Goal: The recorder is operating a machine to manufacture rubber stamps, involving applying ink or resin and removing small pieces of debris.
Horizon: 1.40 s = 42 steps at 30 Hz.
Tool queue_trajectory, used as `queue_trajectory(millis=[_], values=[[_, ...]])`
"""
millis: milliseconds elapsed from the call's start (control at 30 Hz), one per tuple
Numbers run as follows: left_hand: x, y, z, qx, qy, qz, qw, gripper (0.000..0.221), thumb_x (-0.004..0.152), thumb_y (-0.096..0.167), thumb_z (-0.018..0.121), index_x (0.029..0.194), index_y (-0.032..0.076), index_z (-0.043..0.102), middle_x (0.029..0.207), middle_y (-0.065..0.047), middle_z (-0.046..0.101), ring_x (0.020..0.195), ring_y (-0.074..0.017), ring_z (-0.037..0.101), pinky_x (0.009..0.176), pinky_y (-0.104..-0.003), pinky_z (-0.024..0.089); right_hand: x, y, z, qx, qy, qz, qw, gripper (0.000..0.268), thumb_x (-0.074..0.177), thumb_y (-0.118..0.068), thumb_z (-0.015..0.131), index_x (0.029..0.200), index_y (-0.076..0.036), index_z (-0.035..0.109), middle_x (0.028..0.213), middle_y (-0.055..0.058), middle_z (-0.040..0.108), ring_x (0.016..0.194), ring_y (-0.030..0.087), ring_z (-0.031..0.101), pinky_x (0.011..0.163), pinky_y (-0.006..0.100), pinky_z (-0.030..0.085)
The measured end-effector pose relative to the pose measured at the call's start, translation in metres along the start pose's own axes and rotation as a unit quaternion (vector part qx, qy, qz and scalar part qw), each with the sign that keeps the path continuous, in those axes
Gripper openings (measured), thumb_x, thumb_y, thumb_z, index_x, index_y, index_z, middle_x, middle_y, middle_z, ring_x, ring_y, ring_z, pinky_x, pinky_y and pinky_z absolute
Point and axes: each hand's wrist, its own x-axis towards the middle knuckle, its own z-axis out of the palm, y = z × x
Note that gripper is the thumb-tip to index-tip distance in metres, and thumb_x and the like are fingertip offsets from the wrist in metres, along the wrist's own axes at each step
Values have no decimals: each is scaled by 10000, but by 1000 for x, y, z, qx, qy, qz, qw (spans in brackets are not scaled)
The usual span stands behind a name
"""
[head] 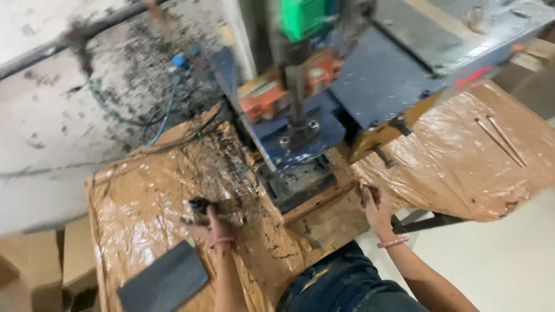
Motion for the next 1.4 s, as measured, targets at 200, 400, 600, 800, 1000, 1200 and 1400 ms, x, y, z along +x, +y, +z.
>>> queue_trajectory(millis=[200, 400, 600, 800, 1000, 1200, 1400], values=[[4, 49, -21, -102, 22, -107, 989, 727, 1160, 238, 469, 1708, 92, 14, 1445, -239, 557, 1162, -272, 621, 968, -340, 576, 108, -107, -97, 662, 105, -16, 742, 453, 1039, -339, 535, 1420, -102, 471, 1253, 79, 646, 947, 223, 656, 804, 366, 546], [56, 82, -40, 35, 93, -119, 988, 522, 1163, 327, 527, 1573, 28, 402, 1506, -215, 574, 1354, -281, 602, 1035, -346, 585, 146, -160, -121, 652, 53, 48, 754, 272, 1078, -220, 585, 1304, -70, 559, 1225, 52, 637, 1074, 207, 625, 993, 423, 525], [98, 172, -42, -98, 160, 23, 982, 588, 1076, 168, 663, 1542, 41, 328, 1518, -202, 531, 1204, -306, 635, 953, -379, 621, 170, -106, -120, 675, 12, 98, 731, 353, 1004, -260, 698, 1309, -107, 606, 1182, 57, 647, 1186, 247, 590, 1137, 463, 469], [133, 267, 23, -293, -10, 76, 953, 417, 1033, 17, 580, 1436, 0, 475, 1437, -142, 547, 1341, -260, 551, 1149, -371, 470, 118, -184, -102, 738, -27, 116, 664, 482, 895, -361, 694, 1269, -60, 651, 1218, 114, 705, 1188, 266, 629, 1094, 441, 529], [149, 288, 80, -272, -169, 12, 947, 249, 1052, 199, 570, 1215, 68, 704, 964, -18, 695, 779, -103, 593, 667, -251, 495, 45, -180, 22, 483, -140, 29, 864, 87, 1056, -115, 688, 1070, -38, 651, 822, 47, 628, 638, 135, 584, 532, 243, 443], [148, 294, 111, -206, -234, 63, 948, 331, 1061, 302, 614, 1057, -9, 729, 769, 4, 634, 701, -54, 528, 626, -241, 456, 86, -319, 98, 168, 14, -408, 897, 397, 1013, -189, 769, 1320, -6, 594, 1229, 117, 680, 1015, 196, 704, 805, 302, 616], [153, 302, 111, -192, -248, 61, 947, 401, 1013, 384, 638, 1035, -2, 743, 744, -10, 685, 676, -54, 577, 600, -251, 492, 147, -284, 171, 65, 109, -376, 918, 535, 855, -263, 921, 1222, -24, 614, 1105, 60, 680, 942, 203, 692, 823, 343, 558]])
